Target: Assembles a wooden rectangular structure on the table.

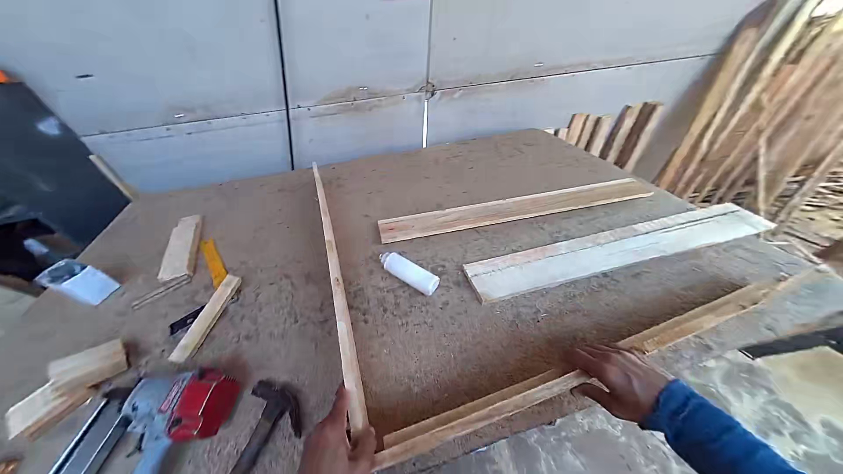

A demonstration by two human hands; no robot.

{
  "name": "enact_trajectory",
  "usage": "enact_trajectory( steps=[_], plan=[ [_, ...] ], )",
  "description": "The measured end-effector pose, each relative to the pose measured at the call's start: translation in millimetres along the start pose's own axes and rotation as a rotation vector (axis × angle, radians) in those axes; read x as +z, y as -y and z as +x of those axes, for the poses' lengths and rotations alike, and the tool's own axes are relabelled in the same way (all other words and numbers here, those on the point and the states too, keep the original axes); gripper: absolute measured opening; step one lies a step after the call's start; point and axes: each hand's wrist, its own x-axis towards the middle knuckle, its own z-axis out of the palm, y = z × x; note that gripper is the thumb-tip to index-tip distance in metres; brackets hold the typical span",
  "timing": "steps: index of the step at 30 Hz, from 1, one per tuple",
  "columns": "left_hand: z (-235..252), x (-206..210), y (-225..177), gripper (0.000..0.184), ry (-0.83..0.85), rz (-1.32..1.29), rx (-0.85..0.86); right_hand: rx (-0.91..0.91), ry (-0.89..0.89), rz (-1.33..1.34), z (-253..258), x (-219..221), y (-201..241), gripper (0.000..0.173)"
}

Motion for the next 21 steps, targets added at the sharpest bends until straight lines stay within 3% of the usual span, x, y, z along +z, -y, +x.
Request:
enact_trajectory(
  steps=[2, 5, 7, 9, 11, 13, 15, 16, 18, 21],
  plan=[
    [49.2, -16.5, 6.1, 0.088, 0.067, 0.011, 0.058, 0.034, -0.077, 0.021, 1.4, 1.5, 18.3, 0.047],
    [163.2, -37.8, 3.9, 0.073, 0.176, 0.008, 0.119, 0.072, -0.221, 0.076, 27.3, 19.3, 37.9, 0.045],
    [224.9, -57.2, -0.9, 0.068, 0.185, 0.024, 0.125, 0.123, -0.214, 0.109, 40.7, 14.3, 41.2, 0.047],
    [286.1, -77.1, -14.7, 0.068, 0.103, 0.123, 0.139, 0.254, -0.080, 0.133, 36.6, -11.1, 27.9, 0.063],
    [320.3, -95.8, -37.3, 0.054, -0.121, 0.251, 0.126, 0.383, 0.064, 0.155, 15.6, -27.4, -0.3, 0.088],
    [328.1, -109.7, -54.0, 0.039, -0.405, 0.212, 0.114, 0.453, 0.135, 0.241, -10.9, -22.6, -21.2, 0.097],
    [312.1, -106.4, -65.7, 0.040, -0.548, 0.060, 0.208, 0.464, 0.202, 0.357, -33.1, -3.5, -26.7, 0.084],
    [292.4, -92.5, -68.7, 0.042, -0.542, 0.001, 0.260, 0.461, 0.217, 0.389, -40.3, 8.7, -25.5, 0.075],
    [241.0, -42.6, -77.7, 0.051, -0.366, -0.107, 0.267, 0.457, 0.260, 0.421, -37.7, 16.3, -18.3, 0.066],
    [170.8, 54.7, -95.7, 0.067, 0.067, -0.265, 0.210, 0.482, 0.286, 0.531, -11.1, 10.1, 8.6, 0.065]
  ],
)
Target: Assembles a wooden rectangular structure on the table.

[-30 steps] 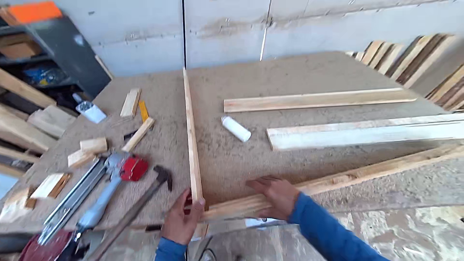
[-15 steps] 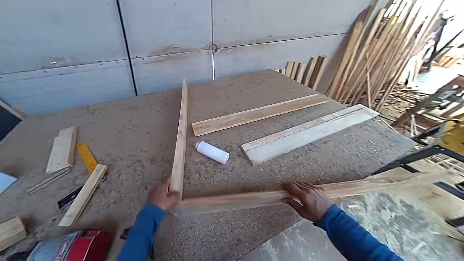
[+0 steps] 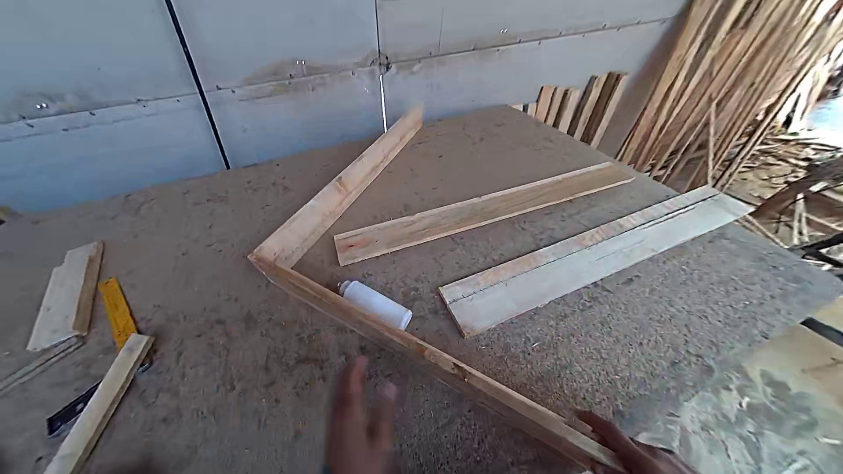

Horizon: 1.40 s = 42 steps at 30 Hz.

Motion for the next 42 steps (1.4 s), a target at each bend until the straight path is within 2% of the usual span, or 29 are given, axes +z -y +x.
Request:
enact_trajectory(
  steps=[2, 4, 6, 8, 10, 14, 16, 17, 19, 21, 23, 27, 31, 35, 38, 40, 41, 42],
  plan=[
    [-32.7, 59.4, -9.1, 0.077, 0.174, -0.177, -0.012, -0.045, -0.032, 0.052, 3.2, 9.3, 30.1, 0.069],
    [-28.6, 90.5, -14.5, 0.093, 0.143, -0.253, 0.018, -0.124, -0.082, 0.108, 15.4, 20.2, 62.2, 0.075],
    [6.0, 79.1, -9.1, 0.098, 0.083, -0.228, -0.018, -0.162, -0.083, 0.247, 48.9, 24.9, 98.8, 0.083],
    [37.0, 46.8, 7.8, 0.087, 0.078, -0.240, -0.079, -0.128, 0.040, 0.487, 95.6, 24.4, 147.2, 0.091],
    [46.8, 14.0, 24.8, 0.077, 0.056, -0.299, -0.142, -0.065, 0.149, 0.696, 129.4, 32.3, 201.1, 0.098],
    [10.5, -21.5, 19.3, 0.063, -0.183, -0.483, -0.178, 0.006, 0.104, 1.010, 147.9, 62.0, 300.8, 0.078],
    [-30.6, -24.8, 16.9, 0.075, -0.233, -0.481, -0.173, 0.057, 0.102, 1.227, 139.6, 69.6, 339.7, 0.060],
    [-52.6, -22.0, 19.0, 0.087, -0.234, -0.453, -0.177, 0.051, 0.132, 1.323, 137.8, 75.3, 354.1, 0.056],
    [-88.3, -5.9, 27.4, 0.116, -0.214, -0.352, -0.172, 0.026, 0.215, 1.477, 128.6, 84.2, 367.9, 0.058],
    [-103.7, 11.7, 39.7, 0.135, -0.204, -0.214, -0.122, -0.028, 0.209, 1.559, 126.0, 98.7, 360.2, 0.052],
    [-106.4, 12.3, 41.6, 0.129, -0.183, -0.169, -0.076, -0.099, 0.149, 1.587, 129.8, 114.3, 335.3, 0.041],
    [-109.2, -29.9, 34.3, 0.119, -0.157, -0.131, -0.128, -0.130, 0.137, 1.437, 126.1, 123.8, 251.8, 0.027],
    [-54.2, -101.5, 70.7, 0.115, -0.062, -0.098, -0.072, -0.250, -0.002, 1.079, 136.6, 99.3, 166.9, 0.026],
    [25.2, -162.4, 139.4, 0.115, -0.079, -0.063, -0.109, -0.352, -0.062, 0.539, 154.2, 32.2, 115.5, 0.028],
    [67.6, -152.6, 115.4, 0.098, -0.182, 0.070, -0.306, -0.616, -0.241, 0.111, 181.9, -15.5, 71.9, 0.024],
    [70.1, -133.5, 84.3, 0.076, -0.271, 0.304, -0.289, -0.671, -0.324, -0.084, 202.5, -47.1, 36.5, 0.044],
    [59.9, -120.5, 65.0, 0.063, -0.335, 0.451, -0.176, -0.643, -0.316, -0.172, 211.8, -62.6, 19.4, 0.061],
    [45.7, -106.2, 48.5, 0.048, -0.389, 0.571, 0.026, -0.607, -0.278, -0.242, 222.3, -76.9, 3.0, 0.079]
  ],
)
